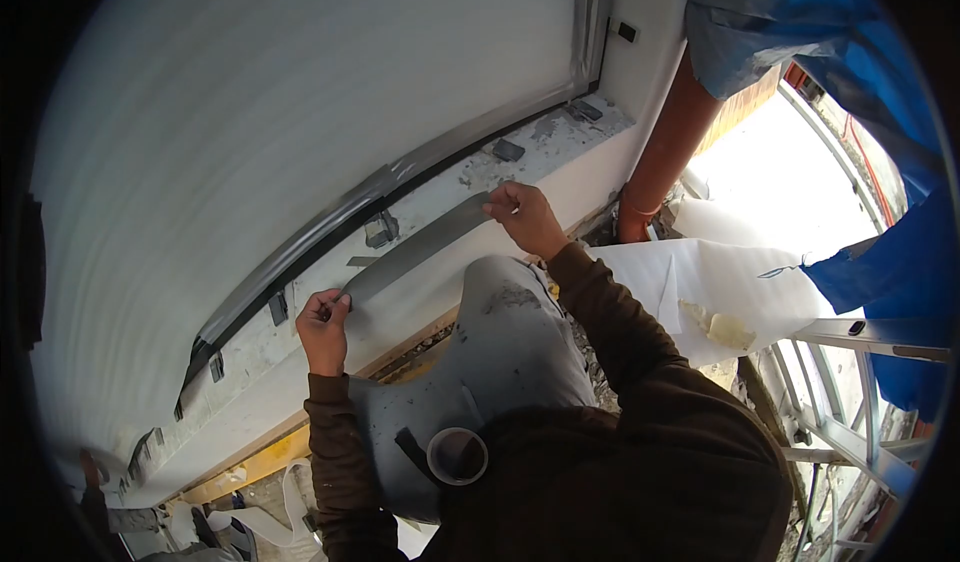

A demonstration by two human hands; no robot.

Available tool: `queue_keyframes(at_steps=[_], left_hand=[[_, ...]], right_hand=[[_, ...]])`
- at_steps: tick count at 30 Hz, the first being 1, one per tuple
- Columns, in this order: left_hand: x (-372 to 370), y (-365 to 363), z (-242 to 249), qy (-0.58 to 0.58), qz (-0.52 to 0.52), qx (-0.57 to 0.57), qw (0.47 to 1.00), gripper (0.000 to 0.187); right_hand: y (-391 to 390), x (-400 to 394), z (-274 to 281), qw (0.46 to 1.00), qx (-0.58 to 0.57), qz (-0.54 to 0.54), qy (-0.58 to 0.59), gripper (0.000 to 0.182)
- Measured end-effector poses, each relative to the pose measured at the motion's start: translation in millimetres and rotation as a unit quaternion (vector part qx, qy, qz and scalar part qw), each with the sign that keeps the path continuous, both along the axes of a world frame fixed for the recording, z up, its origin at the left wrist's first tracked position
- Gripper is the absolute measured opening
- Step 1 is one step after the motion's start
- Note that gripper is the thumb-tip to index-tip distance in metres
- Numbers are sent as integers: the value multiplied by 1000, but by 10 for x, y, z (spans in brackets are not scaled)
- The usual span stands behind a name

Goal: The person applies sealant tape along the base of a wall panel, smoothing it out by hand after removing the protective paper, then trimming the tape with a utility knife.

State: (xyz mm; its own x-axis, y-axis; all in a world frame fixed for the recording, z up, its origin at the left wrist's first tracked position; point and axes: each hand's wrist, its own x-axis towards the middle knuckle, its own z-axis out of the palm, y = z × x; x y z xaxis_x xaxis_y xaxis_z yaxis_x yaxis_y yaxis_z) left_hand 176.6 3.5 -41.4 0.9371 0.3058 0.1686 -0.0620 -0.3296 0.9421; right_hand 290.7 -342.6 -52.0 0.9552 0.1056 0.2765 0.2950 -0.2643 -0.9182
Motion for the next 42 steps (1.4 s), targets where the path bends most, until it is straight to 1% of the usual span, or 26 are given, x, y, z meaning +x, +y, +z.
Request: queue_keyframes(at_steps=[2,3,7,9,11,12,13,14,15,17,18,19,21,23,25,27,28,29,31,35,37,40,42], left_hand=[[25,-104,13,-10,-3,-40,999,12],[56,-146,18,-10,-9,-37,999,12],[152,-448,153,8,-36,-8,999,13],[267,-598,175,10,-46,0,999,13],[423,-762,168,5,-65,60,996,16],[497,-890,199,-4,-67,49,997,15],[588,-1001,233,-5,-72,51,996,15],[687,-1110,268,-13,-84,63,994,15],[785,-1230,311,-20,-95,74,992,14],[1009,-1469,366,-20,-102,86,991,15],[1137,-1584,377,-37,-107,105,988,16],[1266,-1705,408,-53,-112,124,985,17],[1551,-1967,484,-59,-127,111,984,17],[1824,-2221,538,-60,-145,101,982,17],[1999,-2365,557,-92,-112,186,972,18],[2157,-2467,533,-83,-109,203,970,18],[2198,-2515,540,-77,-100,217,968,18],[2220,-2559,537,-77,-104,220,967,18],[2249,-2635,532,-86,-64,265,958,18],[2206,-2666,455,-90,-74,302,946,17],[2186,-2663,415,-93,-60,320,941,15],[2213,-2684,417,-108,-62,315,941,14],[2214,-2701,449,-97,-60,322,940,14]], right_hand=[[-105,29,14,1000,-7,-20,0,20],[-148,54,18,1000,-15,-25,1,21],[-438,170,78,999,-32,-40,-1,22],[-608,238,95,996,-50,-68,-23,21],[-808,317,131,995,-54,-72,-34,21],[-914,364,130,995,-55,-84,-28,21],[-1034,419,127,994,-56,-97,-22,20],[-1173,525,69,987,-96,-120,-48,20],[-1278,616,34,987,-94,-125,-47,20],[-1472,792,2,972,-113,-178,-102,16],[-1587,885,25,970,-117,-197,-75,17],[-1694,1005,7,970,-114,-202,-75,17],[-1886,1244,-24,954,-122,-244,-128,17],[-2077,1514,-34,948,-110,-273,-122,16],[-2094,1685,-43,943,-100,-295,-115,15],[-2061,1780,-5,922,-160,-345,-76,14],[-2049,1807,-8,913,-179,-350,-109,15],[-2028,1842,-5,912,-176,-354,-106,15],[-1987,1918,8,896,-192,-387,-101,17],[-1976,2006,-47,889,-215,-400,-68,20],[-1966,2028,-46,879,-237,-410,-62,23],[-1941,2020,14,876,-243,-414,-48,23],[-1935,2015,32,873,-249,-418,-45,24]])
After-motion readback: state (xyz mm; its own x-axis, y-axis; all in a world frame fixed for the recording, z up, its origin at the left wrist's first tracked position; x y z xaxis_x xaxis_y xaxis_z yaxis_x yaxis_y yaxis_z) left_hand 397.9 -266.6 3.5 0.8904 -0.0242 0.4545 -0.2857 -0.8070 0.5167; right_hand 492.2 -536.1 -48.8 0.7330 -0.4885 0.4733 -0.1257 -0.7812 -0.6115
